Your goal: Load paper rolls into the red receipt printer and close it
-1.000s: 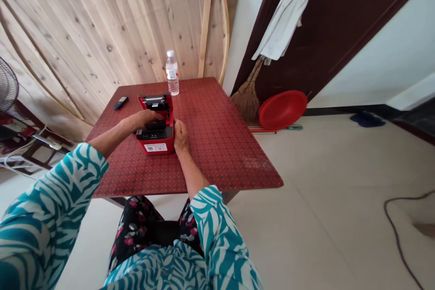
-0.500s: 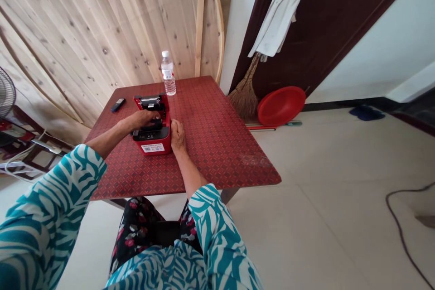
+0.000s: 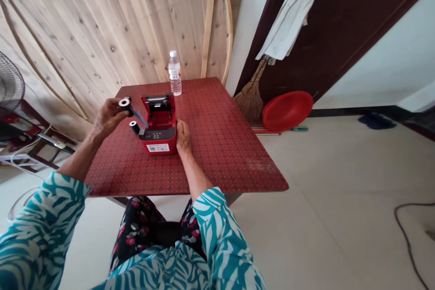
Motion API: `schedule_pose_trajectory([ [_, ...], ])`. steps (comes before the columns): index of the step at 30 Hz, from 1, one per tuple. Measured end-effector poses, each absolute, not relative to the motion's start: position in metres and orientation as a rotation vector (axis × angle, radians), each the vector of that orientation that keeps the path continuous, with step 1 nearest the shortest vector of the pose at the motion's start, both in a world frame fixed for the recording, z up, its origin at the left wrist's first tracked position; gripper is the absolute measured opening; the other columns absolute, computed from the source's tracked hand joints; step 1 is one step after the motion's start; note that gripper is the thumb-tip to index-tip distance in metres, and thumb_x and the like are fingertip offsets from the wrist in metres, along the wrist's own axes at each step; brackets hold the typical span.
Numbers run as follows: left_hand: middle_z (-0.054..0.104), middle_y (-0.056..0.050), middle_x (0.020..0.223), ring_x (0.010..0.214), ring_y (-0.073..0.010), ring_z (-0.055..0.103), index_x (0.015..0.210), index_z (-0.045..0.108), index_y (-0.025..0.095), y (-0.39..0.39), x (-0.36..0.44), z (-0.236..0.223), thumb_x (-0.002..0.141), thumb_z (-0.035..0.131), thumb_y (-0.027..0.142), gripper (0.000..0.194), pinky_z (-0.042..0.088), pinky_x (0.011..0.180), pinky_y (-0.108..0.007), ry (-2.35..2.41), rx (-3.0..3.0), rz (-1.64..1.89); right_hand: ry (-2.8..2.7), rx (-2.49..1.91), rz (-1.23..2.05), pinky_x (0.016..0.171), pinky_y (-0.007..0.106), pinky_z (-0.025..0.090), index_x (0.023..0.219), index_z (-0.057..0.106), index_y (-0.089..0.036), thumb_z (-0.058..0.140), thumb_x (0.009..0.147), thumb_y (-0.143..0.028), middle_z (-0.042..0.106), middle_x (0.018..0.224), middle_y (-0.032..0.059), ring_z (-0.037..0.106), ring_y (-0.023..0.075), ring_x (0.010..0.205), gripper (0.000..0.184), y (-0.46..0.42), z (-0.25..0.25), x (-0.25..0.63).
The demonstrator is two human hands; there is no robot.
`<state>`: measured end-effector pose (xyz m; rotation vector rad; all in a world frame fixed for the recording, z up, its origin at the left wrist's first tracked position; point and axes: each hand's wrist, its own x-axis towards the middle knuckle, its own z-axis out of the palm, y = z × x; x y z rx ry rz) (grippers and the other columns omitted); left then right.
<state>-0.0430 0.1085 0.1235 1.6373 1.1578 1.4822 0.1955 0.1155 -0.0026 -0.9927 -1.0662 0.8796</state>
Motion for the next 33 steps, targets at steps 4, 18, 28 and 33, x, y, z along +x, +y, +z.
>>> schedule_pose_trajectory([
  [4, 0.064, 0.0, 0.089, 0.077, -0.0118, 0.064, 0.09, 0.053, 0.021, 0.116, -0.088, 0.087, 0.061, 0.076, 0.015, 0.038, 0.051, 0.076, -0.023, 1.3, 1.36, 1.706, -1.047, -1.007, 0.905, 0.1, 0.041, 0.044, 0.106, 0.068, -0.024, 0.045, 0.087, -0.059, 0.071, 0.112, 0.0061, 0.061, 0.0214, 0.108, 0.047, 0.116, -0.004, 0.196],
  [18, 0.065, -0.005, 0.102, 0.094, -0.0195, 0.065, 0.108, 0.052, 0.019, 0.129, -0.099, 0.028, 0.068, 0.073, 0.02, 0.046, 0.05, 0.088, -0.033, 1.853, 1.628, 1.405, -1.028, -1.02, 0.891, 0.099, 0.041, 0.045, 0.105, 0.068, -0.021, 0.047, 0.085, -0.057, 0.071, 0.111, 0.0074, 0.062, 0.0217, 0.106, 0.046, 0.115, -0.005, 0.197],
  [28, 0.067, -0.009, 0.108, 0.092, -0.0208, 0.067, 0.111, 0.054, 0.019, 0.098, -0.079, 0.023, 0.076, 0.066, 0.027, 0.038, 0.055, 0.083, -0.037, 1.868, 1.813, 1.525, -1.021, -0.979, 0.905, 0.099, 0.04, 0.045, 0.104, 0.068, -0.025, 0.047, 0.086, -0.059, 0.071, 0.11, 0.0048, 0.062, 0.0208, 0.106, 0.044, 0.118, -0.009, 0.196],
  [33, 0.068, -0.012, 0.115, 0.104, -0.0268, 0.067, 0.113, 0.056, 0.018, 0.105, -0.054, 0.024, 0.072, 0.07, 0.024, 0.045, 0.053, 0.092, -0.043, 1.871, 1.676, 1.256, -1.031, -0.992, 0.908, 0.101, 0.042, 0.044, 0.106, 0.067, -0.024, 0.047, 0.085, -0.061, 0.071, 0.112, 0.0056, 0.062, 0.0218, 0.107, 0.047, 0.119, -0.01, 0.196],
])
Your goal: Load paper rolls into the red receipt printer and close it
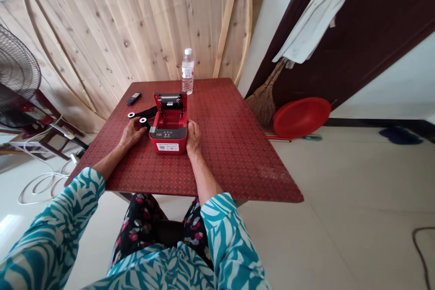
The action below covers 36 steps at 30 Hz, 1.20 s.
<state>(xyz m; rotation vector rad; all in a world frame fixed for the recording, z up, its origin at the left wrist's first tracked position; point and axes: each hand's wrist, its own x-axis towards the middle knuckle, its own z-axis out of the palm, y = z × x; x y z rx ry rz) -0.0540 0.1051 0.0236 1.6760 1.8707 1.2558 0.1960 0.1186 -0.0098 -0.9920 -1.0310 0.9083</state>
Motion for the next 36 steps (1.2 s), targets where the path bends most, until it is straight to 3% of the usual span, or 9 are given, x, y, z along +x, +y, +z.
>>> schedule_pose_trajectory([
  [3, 0.071, -0.01, 0.103, 0.1, -0.0275, 0.067, 0.103, 0.06, 0.017, 0.113, -0.054, 0.022, 0.072, 0.069, 0.026, 0.033, 0.05, 0.095, -0.045, 1.844, 1.605, 1.297, -1.036, -1.007, 0.923, 0.1, 0.044, 0.044, 0.107, 0.067, -0.023, 0.047, 0.085, -0.061, 0.071, 0.112, 0.0075, 0.062, 0.0231, 0.107, 0.049, 0.117, -0.006, 0.196],
  [7, 0.07, -0.005, 0.095, 0.091, -0.0215, 0.069, 0.1, 0.059, 0.018, 0.115, -0.069, 0.035, 0.068, 0.075, 0.033, 0.04, 0.054, 0.088, -0.037, 1.514, 1.428, 1.635, -1.051, -1.015, 0.896, 0.101, 0.043, 0.043, 0.104, 0.068, -0.024, 0.047, 0.085, -0.061, 0.071, 0.111, 0.0067, 0.061, 0.023, 0.109, 0.047, 0.116, -0.003, 0.196],
  [14, 0.073, -0.004, 0.093, 0.092, -0.0224, 0.071, 0.099, 0.069, 0.021, 0.081, -0.068, 0.13, 0.07, 0.076, 0.048, 0.04, 0.058, 0.083, -0.036, 0.874, 1.492, 1.768, -1.066, -1.003, 0.873, 0.102, 0.043, 0.043, 0.104, 0.069, -0.025, 0.046, 0.086, -0.06, 0.071, 0.11, 0.0058, 0.061, 0.0229, 0.109, 0.045, 0.119, -0.006, 0.197],
  [18, 0.071, -0.005, 0.081, 0.084, -0.0231, 0.071, 0.099, 0.072, 0.018, 0.072, -0.045, 0.157, 0.074, 0.072, 0.052, 0.042, 0.059, 0.074, -0.033, 0.82, 1.626, 1.471, -1.062, -0.978, 0.878, 0.104, 0.043, 0.042, 0.105, 0.068, -0.025, 0.046, 0.087, -0.058, 0.07, 0.112, 0.0059, 0.061, 0.0223, 0.111, 0.044, 0.121, -0.009, 0.196],
  [22, 0.072, -0.006, 0.09, 0.083, -0.0201, 0.068, 0.11, 0.069, 0.017, 0.094, -0.012, 0.147, 0.074, 0.074, 0.04, 0.043, 0.056, 0.075, -0.031, 0.994, 1.911, 0.953, -1.073, -0.971, 0.882, 0.104, 0.043, 0.043, 0.104, 0.068, -0.025, 0.046, 0.087, -0.059, 0.071, 0.112, 0.0054, 0.061, 0.0218, 0.111, 0.044, 0.122, -0.009, 0.196],
  [27, 0.073, -0.005, 0.092, 0.084, -0.019, 0.067, 0.101, 0.072, 0.019, 0.129, 0.022, 0.137, 0.075, 0.068, 0.031, 0.029, 0.052, 0.078, -0.029, 1.407, 2.313, 0.413, -1.075, -0.976, 0.862, 0.104, 0.042, 0.043, 0.103, 0.069, -0.025, 0.047, 0.087, -0.058, 0.071, 0.11, 0.0048, 0.061, 0.022, 0.111, 0.043, 0.122, -0.007, 0.196],
  [30, 0.074, -0.005, 0.099, 0.092, -0.0199, 0.068, 0.104, 0.073, 0.02, 0.144, 0.031, 0.137, 0.077, 0.063, 0.025, 0.03, 0.049, 0.08, -0.026, 1.471, 2.469, 0.107, -1.067, -0.972, 0.862, 0.105, 0.042, 0.042, 0.103, 0.069, -0.026, 0.048, 0.086, -0.057, 0.071, 0.11, 0.0043, 0.061, 0.0221, 0.11, 0.041, 0.123, -0.008, 0.195],
  [33, 0.075, -0.004, 0.099, 0.095, -0.0201, 0.069, 0.103, 0.074, 0.021, 0.155, 0.035, 0.131, 0.074, 0.061, 0.016, 0.032, 0.048, 0.082, -0.025, 1.437, 2.533, -0.047, -1.059, -0.971, 0.867, 0.105, 0.042, 0.042, 0.102, 0.068, -0.026, 0.048, 0.086, -0.057, 0.071, 0.111, 0.0039, 0.061, 0.0216, 0.11, 0.04, 0.124, -0.009, 0.195],
  [36, 0.075, -0.002, 0.083, 0.094, -0.0244, 0.07, 0.087, 0.076, 0.025, 0.165, 0.036, 0.121, 0.066, 0.069, 0.015, 0.024, 0.046, 0.09, -0.033, 1.452, 2.514, 0.088, -1.063, -0.959, 0.872, 0.104, 0.041, 0.043, 0.102, 0.068, -0.027, 0.048, 0.086, -0.057, 0.071, 0.11, 0.0038, 0.061, 0.0212, 0.109, 0.04, 0.123, -0.008, 0.195],
])
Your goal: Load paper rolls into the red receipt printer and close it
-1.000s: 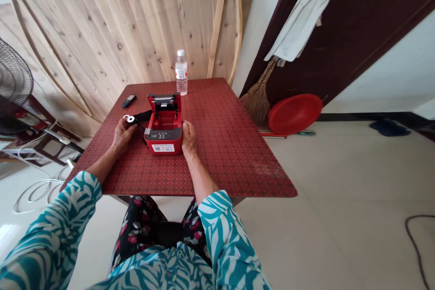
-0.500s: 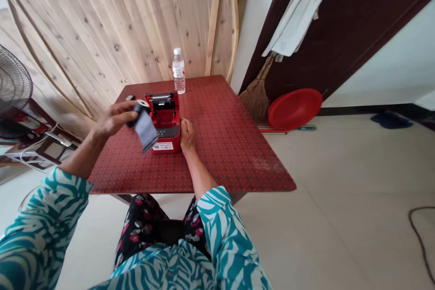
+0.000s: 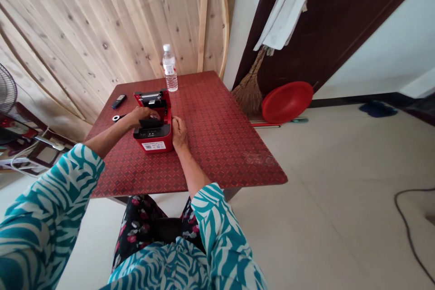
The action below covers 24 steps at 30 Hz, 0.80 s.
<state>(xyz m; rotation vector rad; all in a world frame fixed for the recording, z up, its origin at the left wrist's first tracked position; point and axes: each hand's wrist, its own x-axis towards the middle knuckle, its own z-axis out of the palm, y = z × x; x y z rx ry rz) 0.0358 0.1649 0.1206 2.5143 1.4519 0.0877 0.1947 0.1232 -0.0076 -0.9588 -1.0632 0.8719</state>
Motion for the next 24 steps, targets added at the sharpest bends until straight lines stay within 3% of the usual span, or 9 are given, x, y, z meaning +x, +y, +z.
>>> schedule_pose_trajectory([
  [4, 0.068, -0.001, 0.061, 0.082, -0.0293, 0.07, 0.064, 0.072, 0.027, 0.171, 0.033, 0.116, 0.058, 0.074, 0.012, 0.016, 0.047, 0.087, -0.04, 1.436, 2.419, 0.263, -1.064, -0.969, 0.865, 0.104, 0.041, 0.044, 0.101, 0.068, -0.026, 0.047, 0.086, -0.058, 0.071, 0.11, 0.004, 0.061, 0.0209, 0.109, 0.041, 0.122, -0.006, 0.195],
  [9, 0.073, -0.002, 0.073, 0.076, -0.0231, 0.069, 0.084, 0.077, 0.023, 0.143, 0.013, 0.118, 0.071, 0.07, 0.03, 0.016, 0.052, 0.075, -0.032, 1.21, 2.237, 0.665, -1.059, -0.978, 0.884, 0.105, 0.042, 0.043, 0.102, 0.068, -0.027, 0.048, 0.085, -0.059, 0.071, 0.112, 0.0035, 0.061, 0.0207, 0.11, 0.041, 0.122, -0.005, 0.195],
  [12, 0.074, -0.004, 0.079, 0.073, -0.0206, 0.067, 0.094, 0.076, 0.019, 0.112, 0.002, 0.109, 0.087, 0.055, 0.048, 0.036, 0.053, 0.069, -0.03, 1.242, 2.078, 0.933, -1.051, -0.979, 0.89, 0.105, 0.041, 0.043, 0.103, 0.068, -0.025, 0.05, 0.084, -0.059, 0.071, 0.111, 0.0044, 0.061, 0.0211, 0.111, 0.042, 0.119, -0.004, 0.196],
  [15, 0.074, -0.008, 0.093, 0.089, -0.0238, 0.068, 0.095, 0.076, 0.019, 0.087, -0.001, 0.093, 0.09, 0.051, 0.057, 0.046, 0.055, 0.081, -0.035, 1.213, 2.012, 1.075, -1.004, -0.989, 0.953, 0.103, 0.043, 0.045, 0.103, 0.068, -0.024, 0.051, 0.083, -0.059, 0.071, 0.11, 0.0058, 0.063, 0.0222, 0.109, 0.044, 0.119, -0.005, 0.196],
  [19, 0.072, -0.01, 0.105, 0.118, -0.0274, 0.06, 0.093, 0.076, 0.023, 0.076, 0.003, 0.077, 0.09, 0.053, 0.057, 0.04, 0.044, 0.106, -0.044, 1.095, 2.059, 1.209, -0.922, -0.989, 1.051, 0.095, 0.045, 0.051, 0.111, 0.064, -0.023, 0.044, 0.085, -0.064, 0.07, 0.114, 0.0093, 0.065, 0.0228, 0.106, 0.053, 0.136, -0.001, 0.199],
  [24, 0.07, -0.009, 0.106, 0.113, -0.0252, 0.059, 0.094, 0.075, 0.024, 0.077, 0.005, 0.068, 0.096, 0.045, 0.05, 0.04, 0.044, 0.104, -0.047, 1.076, 2.18, 1.296, -1.086, -0.954, 0.962, 0.107, 0.051, 0.042, 0.122, 0.059, -0.028, 0.047, 0.083, -0.071, 0.059, 0.136, 0.008, 0.054, 0.0246, 0.126, 0.06, 0.179, 0.039, 0.208],
])
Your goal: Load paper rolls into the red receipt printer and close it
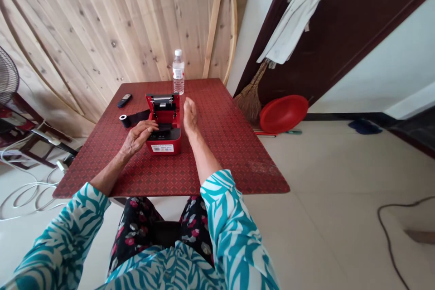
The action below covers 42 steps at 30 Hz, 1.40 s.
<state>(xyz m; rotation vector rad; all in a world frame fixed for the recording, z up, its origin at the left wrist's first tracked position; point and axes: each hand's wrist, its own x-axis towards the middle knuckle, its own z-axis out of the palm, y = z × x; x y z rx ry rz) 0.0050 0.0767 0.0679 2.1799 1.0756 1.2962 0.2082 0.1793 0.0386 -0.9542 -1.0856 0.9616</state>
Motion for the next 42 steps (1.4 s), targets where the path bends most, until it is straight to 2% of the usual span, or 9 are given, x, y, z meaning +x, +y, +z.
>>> schedule_pose_trajectory([
  [5, 0.062, -0.009, 0.112, 0.112, -0.0259, 0.051, 0.092, 0.077, 0.026, 0.077, 0.002, 0.07, 0.095, 0.048, 0.042, 0.033, 0.038, 0.105, -0.05, 1.204, 2.426, 1.308, -1.238, -0.857, 0.917, 0.109, 0.049, 0.04, 0.114, 0.063, -0.03, 0.045, 0.085, -0.07, 0.064, 0.129, 0.0035, 0.054, 0.0228, 0.125, 0.053, 0.191, 0.071, 0.204],
  [9, 0.055, -0.009, 0.126, 0.121, -0.0297, 0.044, 0.089, 0.076, 0.026, 0.078, 0.001, 0.072, 0.092, 0.053, 0.041, 0.028, 0.031, 0.109, -0.055, 1.242, 2.529, 1.344, -1.267, -0.875, 0.858, 0.107, 0.045, 0.043, 0.104, 0.066, -0.028, 0.041, 0.087, -0.069, 0.07, 0.114, 0.0032, 0.059, 0.021, 0.114, 0.05, 0.166, 0.064, 0.205],
  [12, 0.052, -0.009, 0.133, 0.128, -0.0314, 0.041, 0.085, 0.073, 0.024, 0.078, 0.002, 0.072, 0.088, 0.06, 0.042, 0.022, 0.029, 0.112, -0.055, 1.283, 2.497, 1.472, -1.298, -0.875, 0.762, 0.11, 0.043, 0.04, 0.1, 0.067, -0.029, 0.037, 0.091, -0.065, 0.068, 0.116, 0.0031, 0.057, 0.0202, 0.118, 0.048, 0.139, 0.051, 0.208],
  [16, 0.056, -0.011, 0.13, 0.124, -0.0285, 0.048, 0.098, 0.066, 0.022, 0.077, 0.003, 0.07, 0.088, 0.06, 0.04, 0.022, 0.036, 0.109, -0.05, 1.217, 2.363, 1.576, -1.324, -0.884, 0.685, 0.114, 0.043, 0.038, 0.101, 0.067, -0.028, 0.032, 0.094, -0.061, 0.063, 0.126, 0.0043, 0.053, 0.0196, 0.125, 0.048, 0.111, 0.038, 0.209],
  [19, 0.063, -0.01, 0.121, 0.12, -0.0263, 0.052, 0.111, 0.063, 0.023, 0.076, 0.003, 0.066, 0.095, 0.047, 0.041, 0.029, 0.038, 0.107, -0.048, 1.193, 2.283, 1.527, -1.332, -0.912, 0.683, 0.116, 0.044, 0.035, 0.102, 0.067, -0.028, 0.031, 0.094, -0.061, 0.061, 0.127, 0.0047, 0.052, 0.02, 0.125, 0.05, 0.102, 0.031, 0.208],
  [27, 0.069, -0.008, 0.115, 0.12, -0.0253, 0.052, 0.1, 0.071, 0.023, 0.076, 0.004, 0.057, 0.1, 0.029, 0.049, 0.049, 0.033, 0.111, -0.049, 1.264, 2.239, 1.511, -1.307, -0.928, 0.627, 0.113, 0.044, 0.037, 0.101, 0.066, -0.028, 0.024, 0.094, -0.064, 0.063, 0.12, 0.006, 0.053, 0.0214, 0.122, 0.056, 0.103, 0.018, 0.203],
  [33, 0.07, -0.008, 0.116, 0.122, -0.0252, 0.053, 0.099, 0.072, 0.022, 0.072, 0.005, 0.055, 0.1, 0.03, 0.05, 0.05, 0.033, 0.112, -0.048, 1.257, 2.219, 1.509, -1.314, -0.911, 0.631, 0.113, 0.044, 0.037, 0.102, 0.066, -0.026, 0.027, 0.092, -0.067, 0.063, 0.118, 0.008, 0.054, 0.0227, 0.121, 0.058, 0.1, 0.016, 0.203],
  [37, 0.065, -0.01, 0.127, 0.125, -0.0243, 0.054, 0.11, 0.069, 0.021, 0.069, 0.008, 0.05, 0.099, 0.037, 0.052, 0.045, 0.036, 0.112, -0.046, 1.242, 1.981, 1.677, -1.119, -0.927, 0.826, 0.1, 0.043, 0.048, 0.128, 0.054, -0.028, 0.03, 0.088, -0.072, 0.06, 0.127, 0.0089, 0.059, 0.022, 0.114, 0.064, 0.108, 0.005, 0.2],
  [42, 0.068, -0.01, 0.116, 0.11, -0.0236, 0.065, 0.111, 0.064, 0.021, 0.069, 0.002, 0.045, 0.089, 0.052, 0.053, 0.041, 0.051, 0.092, -0.038, 1.264, 1.341, 1.742, -0.967, -0.978, 0.946, 0.089, 0.041, 0.053, 0.124, 0.057, -0.024, 0.036, 0.082, -0.076, 0.064, 0.119, 0.0104, 0.063, 0.0219, 0.102, 0.07, 0.119, -0.006, 0.197],
])
